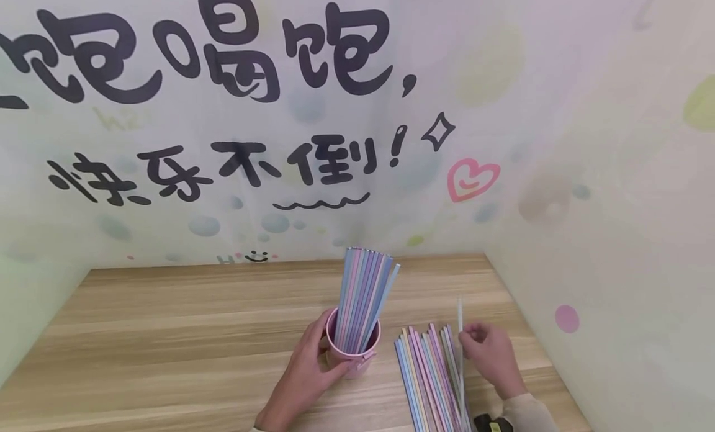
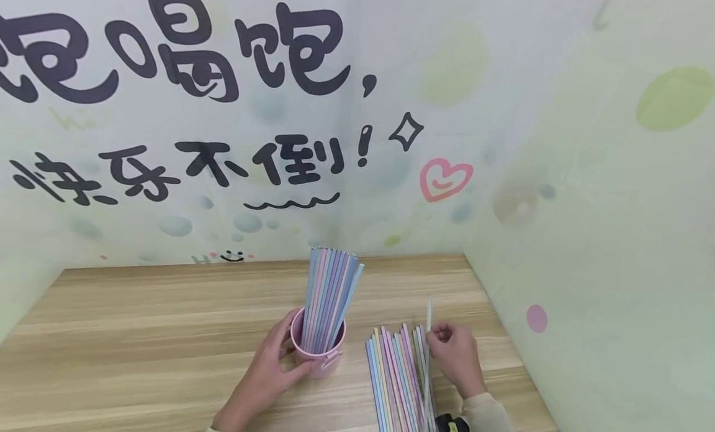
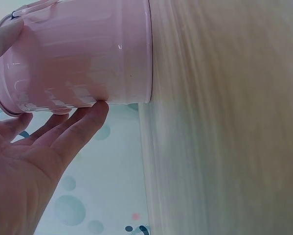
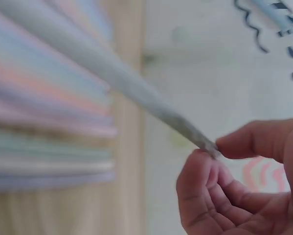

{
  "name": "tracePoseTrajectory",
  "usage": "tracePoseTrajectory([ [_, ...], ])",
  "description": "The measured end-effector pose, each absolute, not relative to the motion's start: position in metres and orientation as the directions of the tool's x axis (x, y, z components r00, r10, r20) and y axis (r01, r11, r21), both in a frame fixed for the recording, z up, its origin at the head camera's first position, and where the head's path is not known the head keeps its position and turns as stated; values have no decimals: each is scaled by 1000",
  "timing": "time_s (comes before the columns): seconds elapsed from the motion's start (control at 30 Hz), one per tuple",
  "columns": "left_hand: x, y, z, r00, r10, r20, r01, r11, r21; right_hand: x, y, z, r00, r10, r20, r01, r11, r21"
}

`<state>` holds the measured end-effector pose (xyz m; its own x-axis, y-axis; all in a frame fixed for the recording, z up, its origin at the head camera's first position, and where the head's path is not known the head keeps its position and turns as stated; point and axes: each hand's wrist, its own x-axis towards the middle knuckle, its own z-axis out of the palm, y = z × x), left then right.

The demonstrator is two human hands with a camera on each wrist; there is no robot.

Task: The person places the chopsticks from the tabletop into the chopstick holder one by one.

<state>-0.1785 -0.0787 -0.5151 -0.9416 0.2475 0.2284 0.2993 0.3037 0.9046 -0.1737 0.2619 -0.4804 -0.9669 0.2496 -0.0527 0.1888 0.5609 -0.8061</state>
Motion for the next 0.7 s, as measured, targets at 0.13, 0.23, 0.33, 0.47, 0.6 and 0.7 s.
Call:
tracePoseTrajectory([
  [0.13, -178, -79, -515, -941, 251, 228, 301, 306, 903, -175, 249, -461, -962, 269, -50, 168, 438, -883],
  [0.23, -178, -79, -514, -941, 253, 226, 299, 305, 904, -178, 240, -450, -962, 268, -58, 151, 342, -928],
  [0.33, -178, -79, -514, -941, 253, 225, 298, 302, 905, -181, 230, -442, -963, 264, -51, 126, 277, -952],
  [0.47, -178, -79, -514, -942, 254, 220, 294, 304, 906, -181, 216, -433, -964, 267, -19, 78, 211, -974],
  [0.6, -177, -79, -515, -941, 254, 225, 300, 308, 903, -182, 204, -422, -957, 288, 27, 16, 145, -989],
  [0.7, -178, -79, -516, -938, 258, 233, 308, 308, 900, -184, 195, -413, -945, 320, 69, -34, 114, -993],
])
